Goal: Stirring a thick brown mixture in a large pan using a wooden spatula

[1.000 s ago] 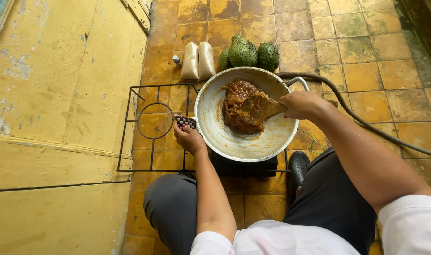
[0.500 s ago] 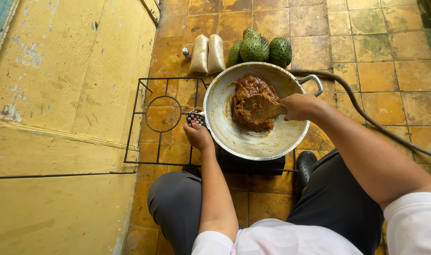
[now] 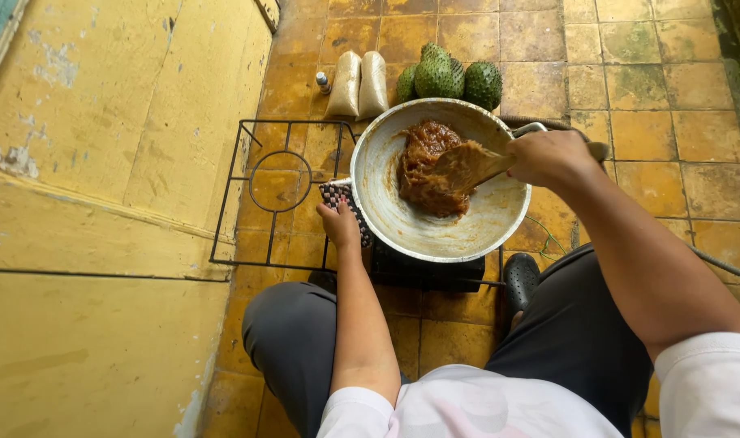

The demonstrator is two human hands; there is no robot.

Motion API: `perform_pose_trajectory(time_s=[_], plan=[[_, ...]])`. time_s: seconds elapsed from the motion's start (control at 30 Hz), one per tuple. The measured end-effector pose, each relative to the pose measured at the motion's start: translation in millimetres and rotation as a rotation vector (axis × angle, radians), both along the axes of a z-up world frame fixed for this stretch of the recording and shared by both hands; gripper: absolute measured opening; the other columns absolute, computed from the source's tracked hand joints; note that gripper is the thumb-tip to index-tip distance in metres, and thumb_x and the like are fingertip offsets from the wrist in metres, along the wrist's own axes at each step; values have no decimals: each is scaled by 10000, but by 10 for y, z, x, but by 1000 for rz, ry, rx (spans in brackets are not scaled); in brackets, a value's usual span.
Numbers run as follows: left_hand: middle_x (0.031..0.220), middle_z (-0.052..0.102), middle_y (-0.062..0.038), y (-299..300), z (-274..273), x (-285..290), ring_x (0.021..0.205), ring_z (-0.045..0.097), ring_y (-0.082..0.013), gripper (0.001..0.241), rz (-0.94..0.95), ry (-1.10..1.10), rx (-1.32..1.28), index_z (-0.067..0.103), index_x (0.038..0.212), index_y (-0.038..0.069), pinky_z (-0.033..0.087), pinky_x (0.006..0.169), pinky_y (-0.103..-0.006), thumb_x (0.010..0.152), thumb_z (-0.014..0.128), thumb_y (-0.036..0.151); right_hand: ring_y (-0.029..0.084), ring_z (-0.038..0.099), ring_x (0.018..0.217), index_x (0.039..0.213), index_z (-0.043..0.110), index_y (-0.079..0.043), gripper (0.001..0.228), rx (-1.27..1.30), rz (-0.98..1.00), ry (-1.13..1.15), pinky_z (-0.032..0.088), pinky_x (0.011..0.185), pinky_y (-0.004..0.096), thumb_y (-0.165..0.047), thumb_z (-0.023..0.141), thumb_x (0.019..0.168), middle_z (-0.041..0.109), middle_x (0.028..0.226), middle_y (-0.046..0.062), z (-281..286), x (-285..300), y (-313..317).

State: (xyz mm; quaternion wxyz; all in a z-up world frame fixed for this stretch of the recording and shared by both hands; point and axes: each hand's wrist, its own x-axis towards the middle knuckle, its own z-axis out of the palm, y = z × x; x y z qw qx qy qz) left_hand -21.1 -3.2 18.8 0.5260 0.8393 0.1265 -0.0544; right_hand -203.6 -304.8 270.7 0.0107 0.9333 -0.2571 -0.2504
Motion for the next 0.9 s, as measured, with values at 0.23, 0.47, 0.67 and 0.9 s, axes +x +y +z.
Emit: perform_pose_trajectory(time_s=[0.23, 0.47, 0.67, 0.9], plan=[[1234, 651, -293, -41, 174, -1, 1071, 650, -507, 244, -24, 65, -32, 450, 1152, 25, 477, 822, -606, 1011, 504, 217, 286, 697, 1036, 1212, 656, -327, 298, -18, -67, 26, 519, 693, 420, -484, 503, 1010, 737, 1157, 17, 329, -145, 53], [1306, 620, -291, -78, 236, -17, 1111, 643, -501, 304, -14, 110, -17, 421, 1260, 30, 494, 827, -609, 1037, 482, 227, 191, 618, 819, 1112, 635, -294, 255, -21, -27, 51, 522, 752, 409, -134, 453, 1033, 644, 921, 10, 9, -109, -83], [1203, 661, -291, -68, 98, 10, 1004, 664, -515, 260, -26, 60, -6, 411, 1185, 52, 478, 759, -617, 1029, 483, 248, 268, 693, 779, 1455, 531, -407, 474, -219, 14, -92, 549, 681, 398, -188, 484, 1037, 661, 1001, 43, 188, -183, 16], [1185, 668, -298, -72, 138, -9, 996, 669, -517, 250, -22, 41, -20, 404, 1157, 52, 479, 765, -611, 1027, 485, 250, 204, 643, 774, 1150, 707, -289, 425, -60, -44, 109, 495, 715, 385, -11, 444, 966, 704, 865, -7, 248, -145, 209]])
